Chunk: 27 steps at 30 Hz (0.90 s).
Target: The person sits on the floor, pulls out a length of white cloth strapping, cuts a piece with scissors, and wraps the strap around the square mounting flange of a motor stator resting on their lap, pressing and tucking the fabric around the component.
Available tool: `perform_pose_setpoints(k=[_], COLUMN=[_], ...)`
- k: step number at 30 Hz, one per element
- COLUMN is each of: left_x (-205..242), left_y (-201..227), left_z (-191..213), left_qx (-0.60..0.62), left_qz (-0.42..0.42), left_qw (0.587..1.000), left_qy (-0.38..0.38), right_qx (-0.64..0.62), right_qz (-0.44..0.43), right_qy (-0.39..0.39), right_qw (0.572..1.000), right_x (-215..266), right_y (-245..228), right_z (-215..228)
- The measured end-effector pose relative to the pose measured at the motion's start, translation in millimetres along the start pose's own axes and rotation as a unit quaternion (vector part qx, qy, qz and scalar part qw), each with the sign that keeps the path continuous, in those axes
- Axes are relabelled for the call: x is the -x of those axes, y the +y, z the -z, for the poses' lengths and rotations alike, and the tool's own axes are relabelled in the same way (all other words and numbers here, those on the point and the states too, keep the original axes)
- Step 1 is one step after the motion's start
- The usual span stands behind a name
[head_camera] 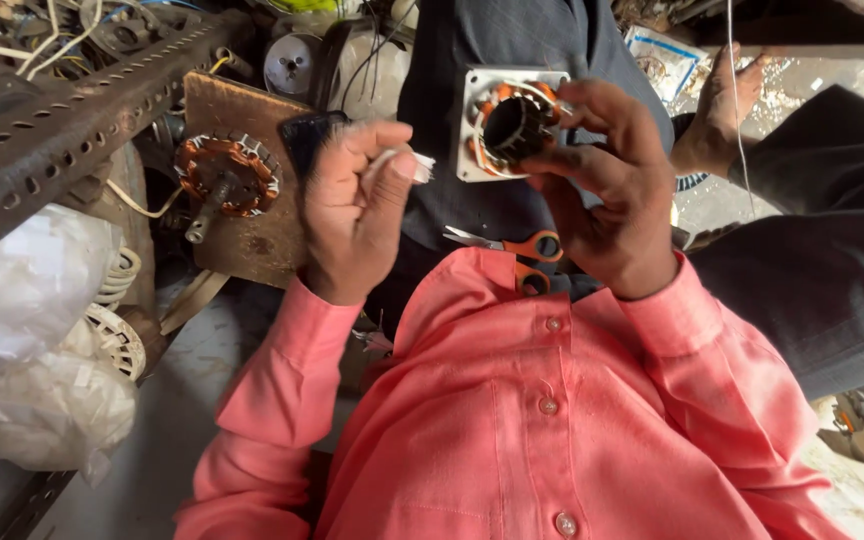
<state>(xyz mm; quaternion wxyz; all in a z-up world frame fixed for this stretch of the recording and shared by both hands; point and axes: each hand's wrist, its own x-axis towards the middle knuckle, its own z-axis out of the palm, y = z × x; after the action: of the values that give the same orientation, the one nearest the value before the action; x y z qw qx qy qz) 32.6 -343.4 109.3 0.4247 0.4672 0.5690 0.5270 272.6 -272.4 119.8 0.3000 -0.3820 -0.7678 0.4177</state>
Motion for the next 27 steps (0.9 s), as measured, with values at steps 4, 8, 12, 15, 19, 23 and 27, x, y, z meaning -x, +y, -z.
perform_pose_setpoints(k=[4, 8, 12, 15, 19, 23, 27], left_x=[7.0, 12.5, 10.4, 3.7, -15.4, -23.5, -11.3], left_y=[-5.6, -19.1, -17.7, -15.9, -10.5, -11.3, -16.7], left_z=[-11.5, -27.9, -31.9, -36.3, -42.8, -36.0, -27.2], left_qx=[0.049, 0.155, 0.190, 0.201, 0.164, 0.202, 0.172], left_qz=[0.001, 0.060, 0.131, 0.132, 0.065, 0.090, 0.084], left_qw=[0.999, 0.986, 0.973, 0.971, 0.984, 0.974, 0.980], left_qy=[-0.020, 0.002, 0.011, -0.005, -0.039, -0.055, -0.060], right_qx=[0.096, 0.061, 0.064, 0.125, 0.074, 0.089, 0.147], right_qz=[0.022, 0.044, 0.035, 0.060, 0.017, 0.018, 0.066], right_qy=[-0.018, -0.041, 0.001, 0.025, 0.032, 0.043, 0.072], right_qw=[0.995, 0.996, 0.997, 0.990, 0.997, 0.995, 0.984], right_x=[-3.3, -6.8, 2.0, 0.8, 2.3, -9.1, -9.6], right_y=[-0.3, -6.6, -16.9, -19.6, -18.2, -31.0, -34.8], right_z=[7.7, 8.6, 2.7, -3.7, -8.5, -7.3, -14.3])
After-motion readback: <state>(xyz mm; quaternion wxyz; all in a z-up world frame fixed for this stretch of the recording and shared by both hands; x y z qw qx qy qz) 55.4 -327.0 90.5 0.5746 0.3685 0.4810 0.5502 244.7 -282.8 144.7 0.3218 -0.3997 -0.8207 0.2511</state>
